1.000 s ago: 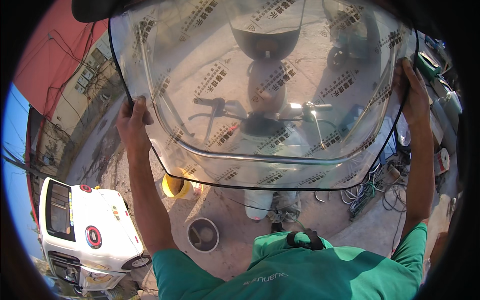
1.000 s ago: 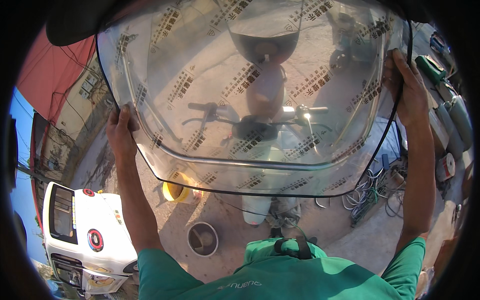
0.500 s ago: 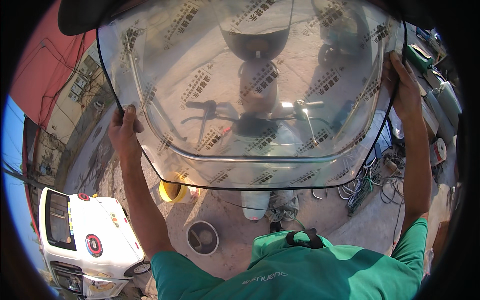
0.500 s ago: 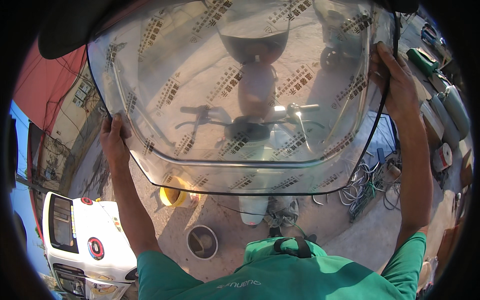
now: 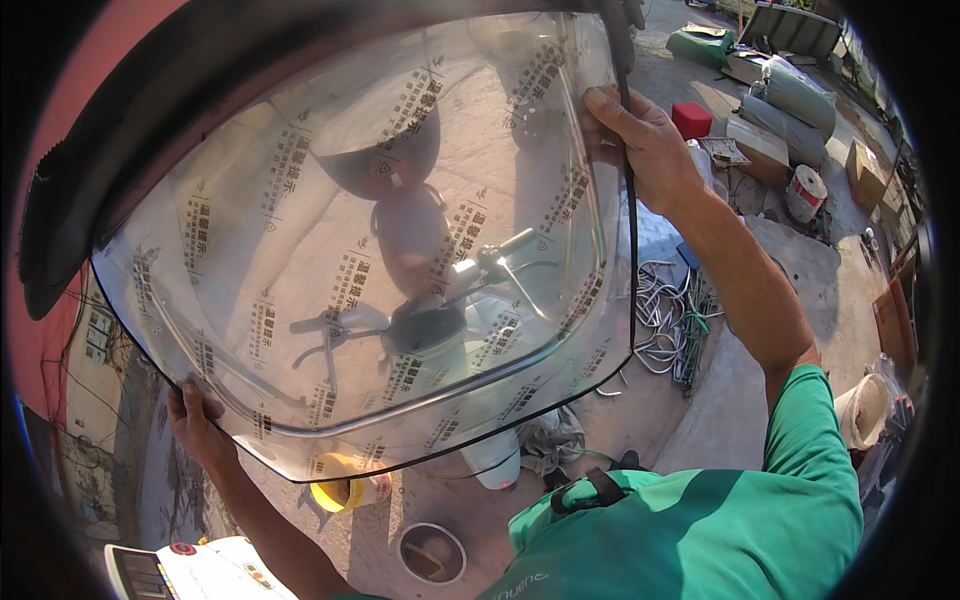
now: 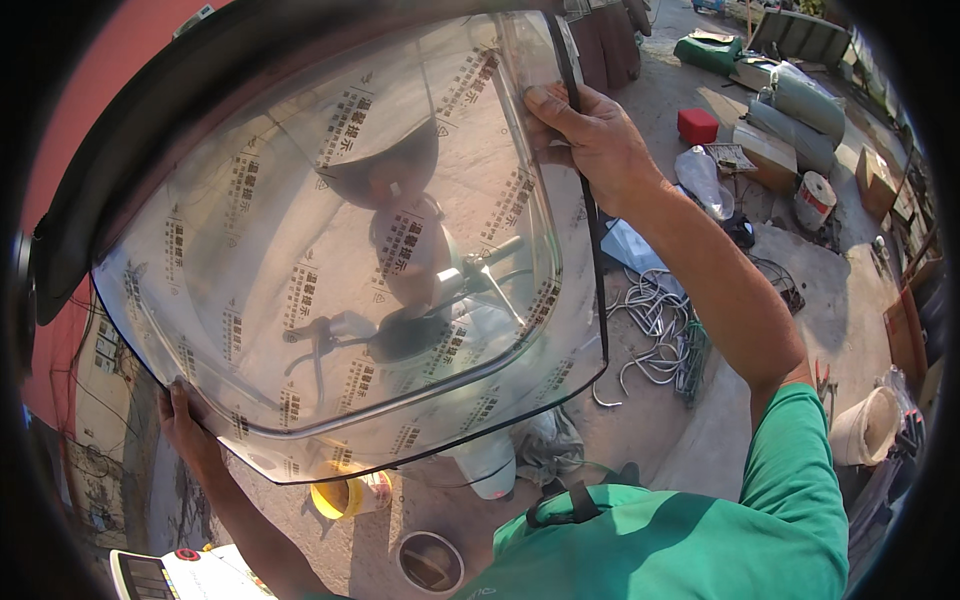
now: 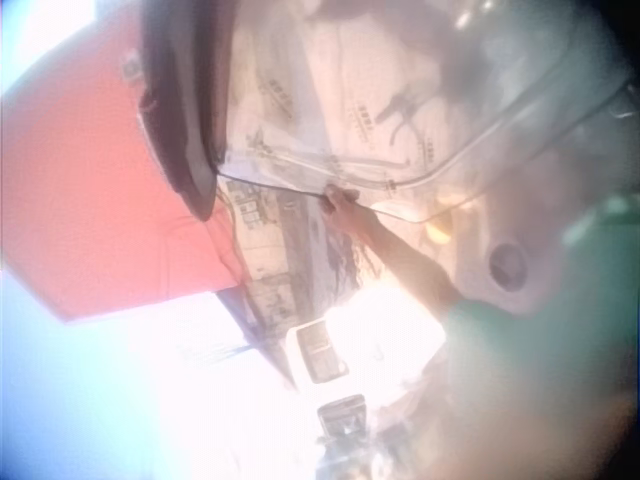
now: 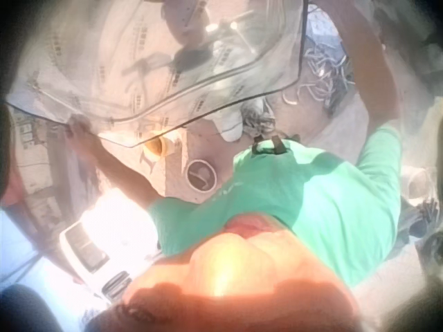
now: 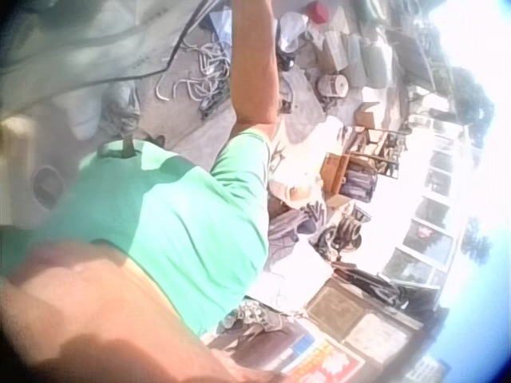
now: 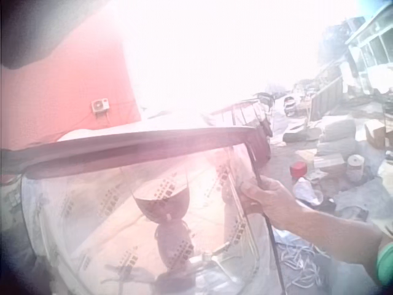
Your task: The person installs a rubber seal onto a transparent plastic windshield for a scooter. They align the seal along the edges and use zip ties to secure it in place.
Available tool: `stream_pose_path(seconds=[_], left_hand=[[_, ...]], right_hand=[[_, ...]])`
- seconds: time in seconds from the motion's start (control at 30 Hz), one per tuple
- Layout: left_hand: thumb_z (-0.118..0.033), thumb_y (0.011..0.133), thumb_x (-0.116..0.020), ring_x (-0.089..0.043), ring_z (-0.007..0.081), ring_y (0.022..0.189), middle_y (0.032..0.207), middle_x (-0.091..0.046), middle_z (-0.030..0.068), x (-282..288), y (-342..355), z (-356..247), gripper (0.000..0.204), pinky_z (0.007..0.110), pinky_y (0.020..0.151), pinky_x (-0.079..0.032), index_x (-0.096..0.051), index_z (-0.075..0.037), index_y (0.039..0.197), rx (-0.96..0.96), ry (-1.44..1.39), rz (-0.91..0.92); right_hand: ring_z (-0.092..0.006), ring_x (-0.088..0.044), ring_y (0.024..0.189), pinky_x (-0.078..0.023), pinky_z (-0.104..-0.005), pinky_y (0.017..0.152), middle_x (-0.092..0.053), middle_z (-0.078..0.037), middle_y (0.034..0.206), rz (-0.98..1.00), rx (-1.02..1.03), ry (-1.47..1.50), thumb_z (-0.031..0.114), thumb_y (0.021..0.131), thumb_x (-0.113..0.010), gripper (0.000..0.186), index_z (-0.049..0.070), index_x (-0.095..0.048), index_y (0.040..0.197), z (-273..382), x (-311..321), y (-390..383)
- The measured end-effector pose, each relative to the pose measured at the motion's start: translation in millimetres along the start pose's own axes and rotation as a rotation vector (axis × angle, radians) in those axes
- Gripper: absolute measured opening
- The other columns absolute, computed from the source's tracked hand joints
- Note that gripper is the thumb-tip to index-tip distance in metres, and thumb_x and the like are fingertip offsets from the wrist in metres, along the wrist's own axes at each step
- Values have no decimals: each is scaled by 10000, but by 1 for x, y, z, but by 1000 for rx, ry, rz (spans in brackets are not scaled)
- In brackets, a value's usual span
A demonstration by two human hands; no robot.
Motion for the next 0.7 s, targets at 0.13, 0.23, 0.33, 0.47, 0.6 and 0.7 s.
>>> stream_pose_path(seconds=[0.13,0.23,0.33,0.47,0.6,0.7], left_hand=[[-235,1034,-667,-423,13,666,781,-520,-93,-5,-2,-2,173,214,596,-323,-655,-66,1069,-20,33,8],[-231,1038,-652,-414,12,705,822,-526,-95,-5,-4,-2,190,214,617,-314,-656,-50,1095,-20,47,30],[-237,1040,-649,-427,22,733,854,-545,-86,-8,-6,-5,203,217,636,-329,-652,-45,1103,-12,59,16],[-252,1041,-654,-466,40,792,909,-571,-63,3,-4,-2,233,219,696,-383,-637,-34,1121,27,106,75],[-275,1043,-659,-517,79,887,996,-594,-15,9,-8,5,303,244,790,-439,-612,-4,1171,25,107,62],[-285,1045,-659,-546,107,951,1055,-611,17,17,-4,13,347,268,850,-459,-599,15,1208,35,102,69]], right_hand=[[-65,-636,833,-557,-276,784,-664,39,898,-30,-2,-8,376,993,-745,263,123,-697,1043,2,-5,-3],[-65,-635,828,-563,-282,775,-662,36,898,-32,-2,-5,372,981,-759,277,114,-697,1057,1,-4,0],[-64,-632,826,-565,-286,773,-661,32,900,-31,11,-2,374,974,-768,296,104,-696,1072,2,-7,-1],[-69,-629,829,-567,-290,777,-665,24,923,-32,14,2,381,973,-770,318,93,-694,1085,-1,-6,-3],[-79,-629,836,-568,-301,797,-673,17,952,-39,7,-6,402,972,-767,354,83,-694,1105,-5,-6,-6],[-82,-632,847,-568,-304,804,-678,13,964,-51,4,-11,416,971,-765,379,77,-692,1124,-7,-8,-9]])
Point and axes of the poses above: each hand's wrist, its own y-axis towards the middle knuckle, its own x-axis out of the back of the hand, z = x × y, the point moved 1 cm from there along y, towards the middle knuckle
